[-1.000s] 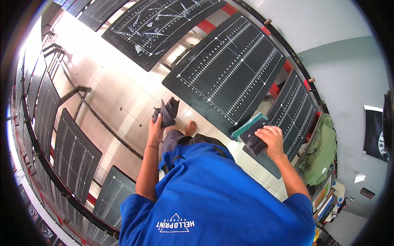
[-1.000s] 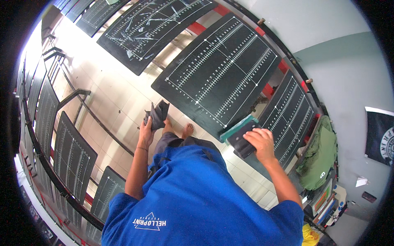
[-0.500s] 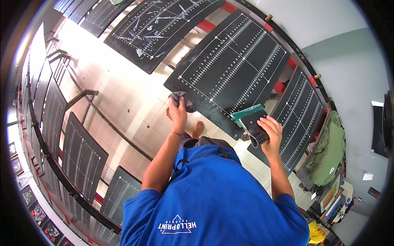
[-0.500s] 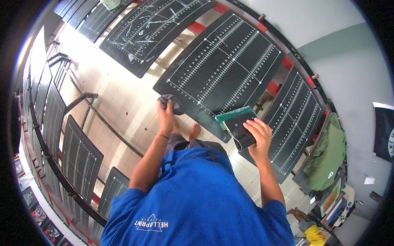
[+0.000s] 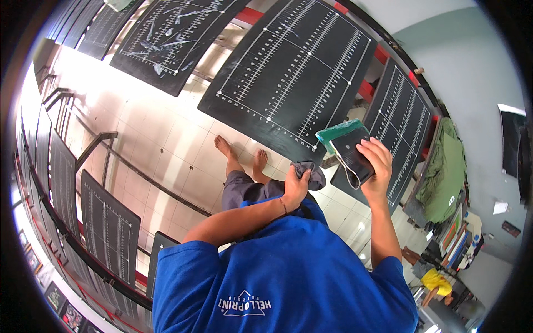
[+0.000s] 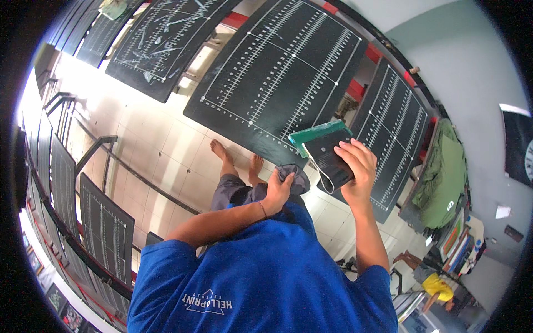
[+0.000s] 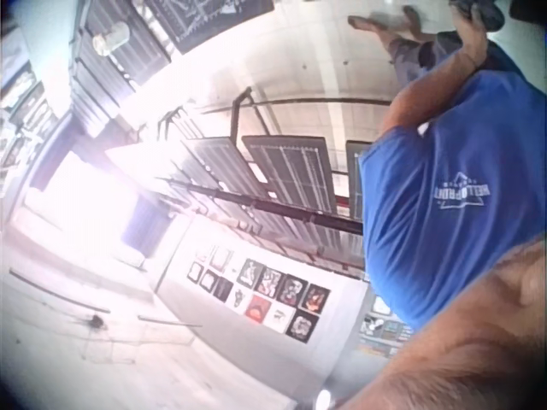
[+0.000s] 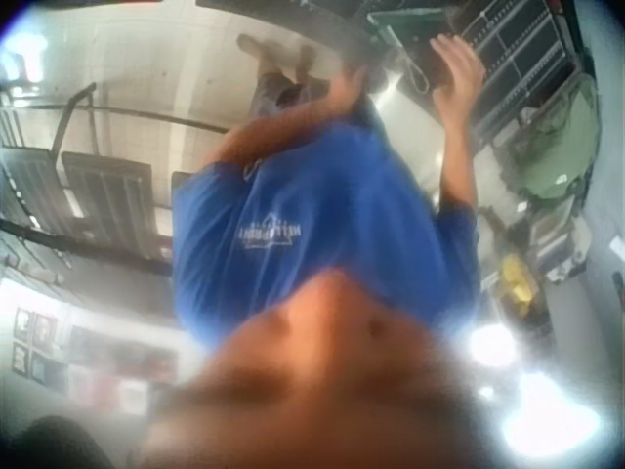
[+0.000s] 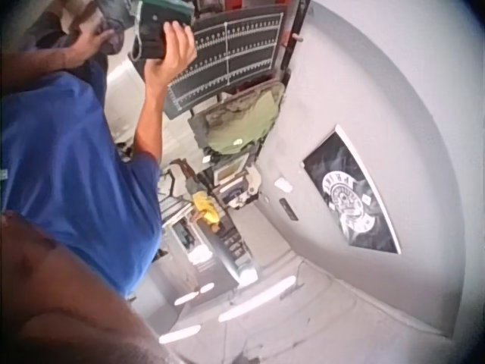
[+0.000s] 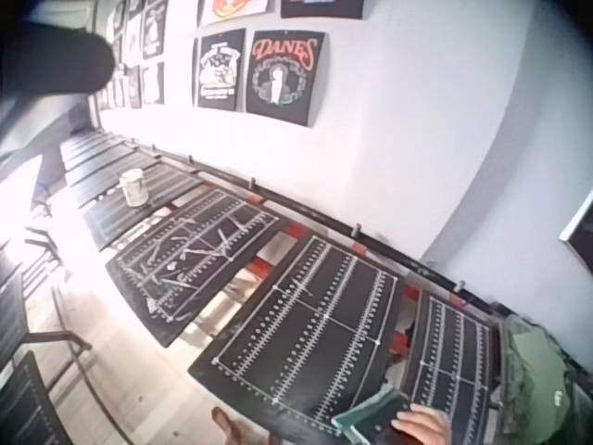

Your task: The person uses a squeegee to spread white ink across a screen printing mesh. They repeatedly pull the squeegee across the screen to distribute the ink evenly. The person also uses a cloth to wipe the squeegee and occasionally moves a bucket of ink.

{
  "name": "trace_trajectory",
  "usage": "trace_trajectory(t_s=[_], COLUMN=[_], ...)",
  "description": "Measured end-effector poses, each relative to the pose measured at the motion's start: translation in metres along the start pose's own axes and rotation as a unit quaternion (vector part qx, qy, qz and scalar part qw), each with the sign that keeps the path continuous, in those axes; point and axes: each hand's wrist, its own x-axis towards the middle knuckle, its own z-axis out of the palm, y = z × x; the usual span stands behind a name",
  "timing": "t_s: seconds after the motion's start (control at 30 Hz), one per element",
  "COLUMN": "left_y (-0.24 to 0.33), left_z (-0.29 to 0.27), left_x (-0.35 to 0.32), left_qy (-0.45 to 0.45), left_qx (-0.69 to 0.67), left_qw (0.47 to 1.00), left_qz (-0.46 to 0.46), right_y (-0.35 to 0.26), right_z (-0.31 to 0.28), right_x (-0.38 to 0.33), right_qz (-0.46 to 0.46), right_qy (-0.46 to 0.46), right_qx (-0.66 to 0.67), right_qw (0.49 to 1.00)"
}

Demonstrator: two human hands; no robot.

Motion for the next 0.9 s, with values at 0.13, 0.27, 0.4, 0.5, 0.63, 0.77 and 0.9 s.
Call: trace_trajectory(t_s=[0.13, 0.27, 0.4, 0.5, 0.63, 0.77, 0.9], left_y=[-0.015, 0.02, 0.146, 0.236, 0.258, 0.274, 0.286], left_z=[0.039, -0.015, -0.109, -0.178, -0.237, -0.216, -0.194], left_x=[-0.02, 0.007, 0.005, 0.029, 0.112, 0.166, 0.226], left_qy=[-0.212, -0.33, -0.192, 0.036, 0.185, 0.168, 0.139], left_qx=[0.075, 0.25, 0.371, 0.401, 0.545, 0.557, 0.5], left_qw=[0.969, 0.907, 0.866, 0.863, 0.76, 0.771, 0.796], left_qz=[-0.106, 0.077, 0.274, 0.305, 0.3, 0.261, 0.311], right_y=[-0.002, 0.0, 0.018, 0.02, 0.012, 0.009, 0.004], right_z=[-0.009, -0.023, -0.018, -0.004, 0.011, 0.023, 0.037], right_x=[-0.014, -0.024, -0.04, -0.042, -0.024, 0.004, 0.042], right_qz=[0.04, 0.071, 0.136, 0.217, 0.252, 0.284, 0.302], right_qy=[0.024, 0.06, 0.128, 0.184, 0.167, 0.154, 0.157], right_qx=[-0.004, -0.003, 0.023, 0.109, 0.159, 0.157, 0.159], right_qw=[0.999, 0.996, 0.982, 0.952, 0.94, 0.933, 0.927])
